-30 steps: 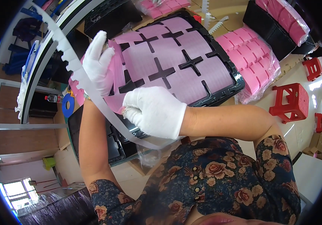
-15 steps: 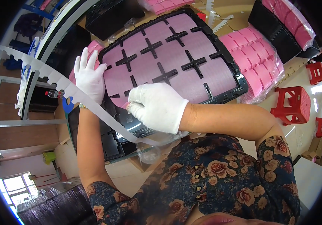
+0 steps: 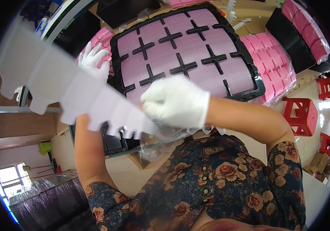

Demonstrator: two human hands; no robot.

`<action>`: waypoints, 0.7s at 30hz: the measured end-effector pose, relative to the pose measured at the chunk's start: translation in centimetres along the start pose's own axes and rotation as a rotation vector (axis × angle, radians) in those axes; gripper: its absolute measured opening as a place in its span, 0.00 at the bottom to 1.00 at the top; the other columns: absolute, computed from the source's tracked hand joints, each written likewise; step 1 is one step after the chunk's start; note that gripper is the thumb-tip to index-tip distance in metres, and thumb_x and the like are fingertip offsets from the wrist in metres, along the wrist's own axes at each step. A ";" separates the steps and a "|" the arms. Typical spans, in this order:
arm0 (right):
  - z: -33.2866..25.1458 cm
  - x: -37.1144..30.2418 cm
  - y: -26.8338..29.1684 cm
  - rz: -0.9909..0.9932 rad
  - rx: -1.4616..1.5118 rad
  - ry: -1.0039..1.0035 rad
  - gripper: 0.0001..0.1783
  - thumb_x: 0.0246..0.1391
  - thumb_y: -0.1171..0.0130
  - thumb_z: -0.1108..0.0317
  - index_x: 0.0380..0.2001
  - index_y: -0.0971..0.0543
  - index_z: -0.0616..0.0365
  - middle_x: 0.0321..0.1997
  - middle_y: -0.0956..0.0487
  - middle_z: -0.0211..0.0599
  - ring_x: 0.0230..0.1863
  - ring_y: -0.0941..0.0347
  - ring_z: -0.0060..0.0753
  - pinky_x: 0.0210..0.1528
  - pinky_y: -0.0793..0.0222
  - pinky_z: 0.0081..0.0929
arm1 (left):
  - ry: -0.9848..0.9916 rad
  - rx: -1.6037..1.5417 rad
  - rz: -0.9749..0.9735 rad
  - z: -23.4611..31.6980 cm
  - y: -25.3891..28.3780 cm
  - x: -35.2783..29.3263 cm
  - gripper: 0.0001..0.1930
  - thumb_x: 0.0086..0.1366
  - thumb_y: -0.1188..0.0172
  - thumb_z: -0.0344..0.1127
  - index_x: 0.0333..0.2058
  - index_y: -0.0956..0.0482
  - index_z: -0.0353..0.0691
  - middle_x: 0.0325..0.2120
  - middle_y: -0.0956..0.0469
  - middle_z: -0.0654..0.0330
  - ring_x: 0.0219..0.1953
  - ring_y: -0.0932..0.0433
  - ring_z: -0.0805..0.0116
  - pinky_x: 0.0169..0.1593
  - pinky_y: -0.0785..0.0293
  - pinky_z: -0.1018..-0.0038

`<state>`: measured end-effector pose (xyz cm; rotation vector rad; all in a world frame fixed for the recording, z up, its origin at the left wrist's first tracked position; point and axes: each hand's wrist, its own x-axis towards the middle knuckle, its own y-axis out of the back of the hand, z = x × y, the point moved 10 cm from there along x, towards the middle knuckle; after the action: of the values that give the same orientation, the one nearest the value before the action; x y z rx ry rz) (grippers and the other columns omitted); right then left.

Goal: The person assembles plastic trays by hand, inserting foam padding into them and applying adhesive tape.

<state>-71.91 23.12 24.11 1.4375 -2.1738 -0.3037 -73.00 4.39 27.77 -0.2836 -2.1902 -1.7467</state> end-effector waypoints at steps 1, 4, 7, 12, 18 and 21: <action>0.9 -0.5 1.7 0.098 0.024 -0.004 0.15 0.58 0.51 0.59 0.31 0.19 0.57 0.33 0.20 0.46 0.38 0.23 0.48 0.43 0.28 0.38 | 0.041 -0.089 -0.024 -0.5 0.5 -0.2 0.13 0.58 0.45 0.29 0.41 0.20 0.40 0.56 0.27 0.55 0.67 0.41 0.55 0.69 0.51 0.57; 4.9 -2.3 8.5 0.386 0.073 -0.131 0.15 0.58 0.45 0.58 0.38 0.18 0.58 0.39 0.18 0.41 0.39 0.22 0.38 0.46 0.27 0.30 | -0.222 -0.021 -0.011 -3.0 1.1 -4.3 0.20 0.63 0.46 0.30 0.54 0.28 0.39 0.59 0.32 0.50 0.66 0.39 0.55 0.66 0.42 0.63; 10.0 -4.8 16.7 0.777 0.238 -0.241 0.17 0.57 0.46 0.64 0.45 0.22 0.63 0.37 0.19 0.34 0.33 0.23 0.22 0.43 0.28 0.23 | 0.334 -0.391 0.040 -5.8 1.7 -3.6 0.19 0.61 0.43 0.35 0.50 0.24 0.32 0.55 0.27 0.49 0.60 0.31 0.56 0.63 0.39 0.70; 10.8 -2.8 20.5 0.798 -0.491 -0.202 0.26 0.55 0.45 0.57 0.51 0.27 0.65 0.42 0.20 0.46 0.43 0.23 0.46 0.48 0.29 0.38 | 0.068 -0.444 0.161 3.2 2.0 0.4 0.25 0.61 0.40 0.34 0.56 0.31 0.29 0.58 0.31 0.45 0.62 0.33 0.56 0.65 0.41 0.70; 11.1 2.7 12.7 0.267 -0.622 -0.420 0.42 0.55 0.45 0.47 0.62 0.41 0.69 0.59 0.32 0.59 0.63 0.37 0.52 0.63 0.39 0.37 | 0.080 -0.366 -0.233 8.3 -4.0 1.9 0.44 0.59 0.38 0.55 0.64 0.45 0.30 0.60 0.36 0.38 0.64 0.38 0.46 0.65 0.42 0.65; 12.7 2.3 13.7 0.226 -0.668 -0.450 0.46 0.55 0.45 0.44 0.65 0.44 0.68 0.61 0.33 0.58 0.62 0.36 0.51 0.63 0.38 0.37 | 0.055 -0.224 -0.344 8.5 -5.2 2.3 0.51 0.55 0.40 0.65 0.64 0.46 0.28 0.61 0.40 0.35 0.63 0.37 0.43 0.63 0.38 0.62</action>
<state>-90.19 25.55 20.28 0.7889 -2.2118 -1.2291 -78.05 11.35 22.22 0.0981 -2.1004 -2.1591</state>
